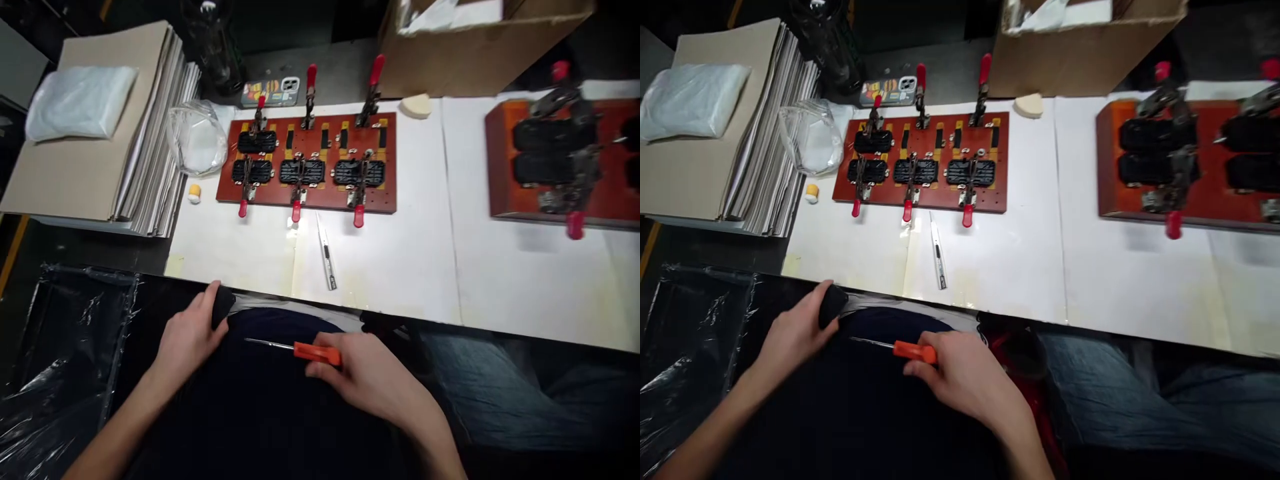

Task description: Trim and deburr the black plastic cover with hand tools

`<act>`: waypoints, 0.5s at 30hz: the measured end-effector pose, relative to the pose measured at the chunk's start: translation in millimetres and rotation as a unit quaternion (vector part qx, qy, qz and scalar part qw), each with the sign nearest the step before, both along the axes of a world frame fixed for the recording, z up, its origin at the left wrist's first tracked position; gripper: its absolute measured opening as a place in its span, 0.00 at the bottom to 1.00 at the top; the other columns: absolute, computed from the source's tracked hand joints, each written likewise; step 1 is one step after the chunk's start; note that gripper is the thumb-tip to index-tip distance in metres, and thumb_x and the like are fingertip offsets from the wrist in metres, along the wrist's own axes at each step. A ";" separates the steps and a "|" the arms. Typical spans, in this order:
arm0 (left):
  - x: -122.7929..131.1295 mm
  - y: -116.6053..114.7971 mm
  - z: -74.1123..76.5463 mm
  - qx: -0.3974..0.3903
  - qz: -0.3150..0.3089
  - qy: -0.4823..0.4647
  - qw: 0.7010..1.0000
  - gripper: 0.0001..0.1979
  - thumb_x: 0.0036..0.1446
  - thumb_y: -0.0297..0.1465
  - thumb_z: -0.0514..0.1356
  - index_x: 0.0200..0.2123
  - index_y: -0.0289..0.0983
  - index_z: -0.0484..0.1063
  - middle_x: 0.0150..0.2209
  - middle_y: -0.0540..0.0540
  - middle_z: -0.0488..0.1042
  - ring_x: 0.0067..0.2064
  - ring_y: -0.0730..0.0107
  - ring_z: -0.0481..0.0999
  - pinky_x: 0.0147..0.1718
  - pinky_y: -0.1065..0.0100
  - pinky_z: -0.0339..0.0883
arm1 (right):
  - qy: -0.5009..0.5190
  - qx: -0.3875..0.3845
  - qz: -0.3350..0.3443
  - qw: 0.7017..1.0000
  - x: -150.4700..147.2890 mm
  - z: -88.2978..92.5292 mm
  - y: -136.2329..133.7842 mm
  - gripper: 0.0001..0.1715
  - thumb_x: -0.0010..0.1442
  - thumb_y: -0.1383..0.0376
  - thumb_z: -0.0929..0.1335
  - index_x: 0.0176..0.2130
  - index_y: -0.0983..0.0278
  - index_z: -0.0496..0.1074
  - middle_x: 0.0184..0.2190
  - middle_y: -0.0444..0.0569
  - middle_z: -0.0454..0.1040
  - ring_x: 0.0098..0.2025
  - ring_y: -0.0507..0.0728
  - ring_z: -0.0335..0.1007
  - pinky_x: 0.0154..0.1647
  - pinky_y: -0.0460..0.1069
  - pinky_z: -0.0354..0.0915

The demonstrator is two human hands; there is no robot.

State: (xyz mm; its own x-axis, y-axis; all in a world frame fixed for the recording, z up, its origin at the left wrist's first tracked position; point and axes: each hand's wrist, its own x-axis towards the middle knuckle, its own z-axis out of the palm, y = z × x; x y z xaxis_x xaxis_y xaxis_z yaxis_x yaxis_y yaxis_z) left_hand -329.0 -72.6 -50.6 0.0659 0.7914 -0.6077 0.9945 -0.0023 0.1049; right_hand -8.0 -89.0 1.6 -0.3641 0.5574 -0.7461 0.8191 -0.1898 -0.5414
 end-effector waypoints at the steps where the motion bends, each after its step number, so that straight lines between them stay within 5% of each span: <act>1: -3.7 -15.9 -8.8 -0.026 0.004 0.023 0.999 0.33 0.67 0.43 0.46 0.72 0.45 0.42 0.59 0.46 0.68 0.43 0.54 0.77 0.36 0.56 0.66 | -0.024 0.006 0.044 0.999 -13.2 -3.4 8.8 0.31 0.64 0.36 0.62 0.36 0.60 0.69 0.30 0.44 0.72 0.30 0.55 0.62 0.30 0.51 0.47; 3: -10.8 -42.0 -32.3 -0.070 0.046 0.007 0.996 0.34 0.66 0.42 0.47 0.72 0.40 0.44 0.60 0.41 0.66 0.42 0.51 0.76 0.36 0.56 0.63 | -0.072 0.025 0.116 0.990 -35.3 -10.9 19.9 0.33 0.65 0.35 0.59 0.37 0.60 0.69 0.32 0.46 0.73 0.28 0.56 0.57 0.29 0.51 0.44; 5: -18.3 -58.8 -57.1 -0.095 0.196 -0.110 0.970 0.35 0.62 0.42 0.54 0.70 0.40 0.51 0.56 0.38 0.68 0.43 0.53 0.73 0.41 0.57 0.61 | -0.097 0.040 0.174 0.979 -50.5 -17.2 25.8 0.34 0.66 0.35 0.59 0.37 0.61 0.69 0.31 0.48 0.73 0.25 0.55 0.47 0.29 0.52 0.42; 8: -31.2 -71.5 -81.9 -0.172 0.445 -0.324 0.817 0.35 0.57 0.45 0.58 0.65 0.42 0.56 0.43 0.45 0.70 0.39 0.68 0.69 0.42 0.64 0.64 | -0.074 0.060 0.194 0.976 -65.0 -21.7 35.1 0.33 0.65 0.36 0.62 0.35 0.62 0.71 0.29 0.48 0.72 0.24 0.54 0.42 0.28 0.51 0.42; 11: -46.9 -83.0 -86.8 -0.259 0.572 -0.456 0.631 0.29 0.61 0.52 0.48 0.59 0.43 0.60 0.36 0.49 0.64 0.32 0.77 0.64 0.34 0.71 0.65 | -0.084 0.078 0.199 0.973 -75.2 -22.5 47.0 0.32 0.65 0.38 0.64 0.33 0.64 0.70 0.29 0.47 0.72 0.23 0.52 0.43 0.27 0.50 0.45; 12: -53.2 -87.2 -85.3 -0.269 0.645 -0.467 0.541 0.26 0.58 0.51 0.54 0.54 0.42 0.64 0.33 0.50 0.63 0.30 0.77 0.64 0.32 0.72 0.65 | -0.073 0.068 0.206 0.974 -76.3 -22.5 50.2 0.33 0.64 0.38 0.64 0.32 0.64 0.71 0.29 0.47 0.72 0.23 0.51 0.45 0.26 0.50 0.46; 13: -60.1 -90.5 -82.6 -0.264 0.702 -0.421 0.511 0.23 0.53 0.45 0.60 0.48 0.40 0.65 0.30 0.50 0.64 0.30 0.75 0.66 0.31 0.71 0.67 | -0.049 0.050 0.205 0.976 -75.1 -22.4 52.2 0.33 0.63 0.37 0.65 0.32 0.64 0.71 0.29 0.46 0.72 0.23 0.51 0.50 0.26 0.49 0.48; 15: -74.0 -91.1 -72.6 -0.240 0.723 -0.340 0.551 0.23 0.41 0.37 0.66 0.41 0.39 0.65 0.30 0.49 0.69 0.27 0.72 0.69 0.27 0.69 0.67 | -0.020 0.027 0.167 0.985 -63.0 -20.9 51.2 0.33 0.61 0.36 0.65 0.33 0.63 0.72 0.29 0.44 0.73 0.25 0.52 0.58 0.25 0.48 0.50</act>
State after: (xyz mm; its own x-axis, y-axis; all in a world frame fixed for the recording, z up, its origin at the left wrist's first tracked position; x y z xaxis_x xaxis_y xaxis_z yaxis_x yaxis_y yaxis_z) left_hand -403.1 -163.7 -123.2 -0.0808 0.0740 -0.9940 -0.3506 0.9314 0.0978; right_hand -71.0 -37.8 -19.3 -0.5053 0.4503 -0.7361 0.8517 0.1229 -0.5095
